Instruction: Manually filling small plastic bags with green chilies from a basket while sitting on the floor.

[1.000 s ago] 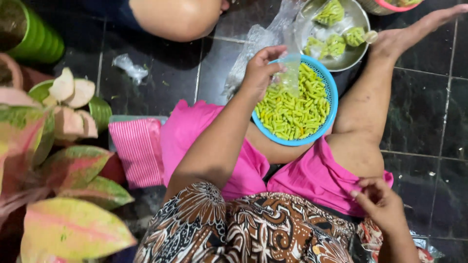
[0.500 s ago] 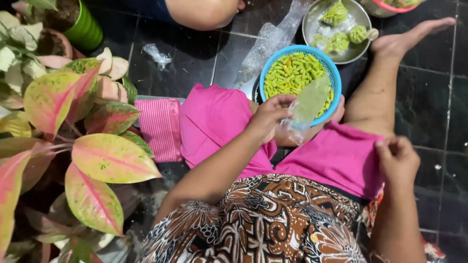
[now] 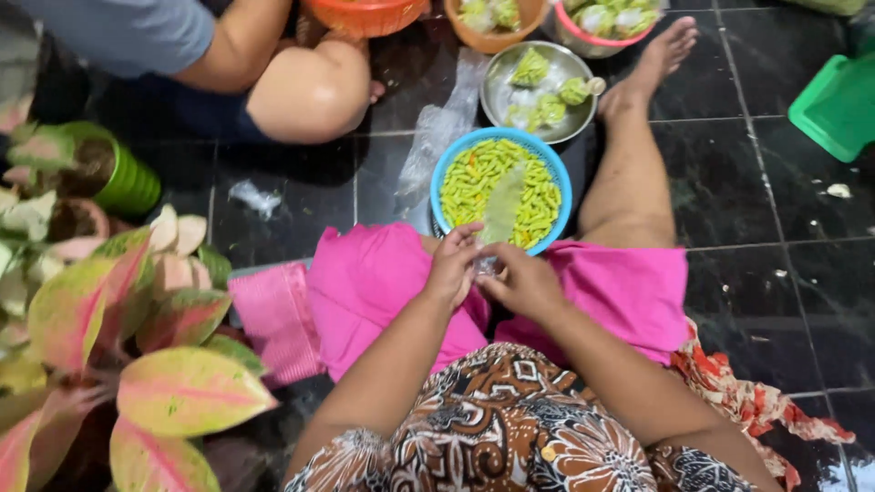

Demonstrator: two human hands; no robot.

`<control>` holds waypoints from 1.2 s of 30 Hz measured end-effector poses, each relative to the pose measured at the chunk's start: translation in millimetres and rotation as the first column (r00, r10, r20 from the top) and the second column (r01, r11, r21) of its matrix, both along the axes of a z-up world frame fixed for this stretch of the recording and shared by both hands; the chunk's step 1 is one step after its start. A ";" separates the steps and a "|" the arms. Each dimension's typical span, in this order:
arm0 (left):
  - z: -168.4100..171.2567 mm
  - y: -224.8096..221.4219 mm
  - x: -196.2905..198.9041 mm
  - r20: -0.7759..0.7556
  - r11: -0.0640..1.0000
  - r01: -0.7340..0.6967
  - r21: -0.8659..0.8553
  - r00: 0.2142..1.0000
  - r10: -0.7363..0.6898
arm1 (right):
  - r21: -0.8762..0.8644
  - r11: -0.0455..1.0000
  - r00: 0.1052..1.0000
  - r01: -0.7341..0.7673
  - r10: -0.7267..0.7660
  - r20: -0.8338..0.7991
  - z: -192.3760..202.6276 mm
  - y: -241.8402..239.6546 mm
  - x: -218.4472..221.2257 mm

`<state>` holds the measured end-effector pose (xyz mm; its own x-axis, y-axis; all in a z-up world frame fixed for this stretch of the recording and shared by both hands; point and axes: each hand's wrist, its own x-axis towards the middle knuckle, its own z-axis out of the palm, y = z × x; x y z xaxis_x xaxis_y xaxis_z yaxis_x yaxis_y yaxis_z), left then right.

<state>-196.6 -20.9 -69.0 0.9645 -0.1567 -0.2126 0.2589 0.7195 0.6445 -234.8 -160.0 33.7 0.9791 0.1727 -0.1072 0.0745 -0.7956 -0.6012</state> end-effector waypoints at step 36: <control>-2.1 -7.7 23.4 0.517 0.463 -0.389 0.796 0.835 -0.188 | 0.098 0.919 0.923 0.382 -0.376 -0.079 -71.7 -47.1 24.9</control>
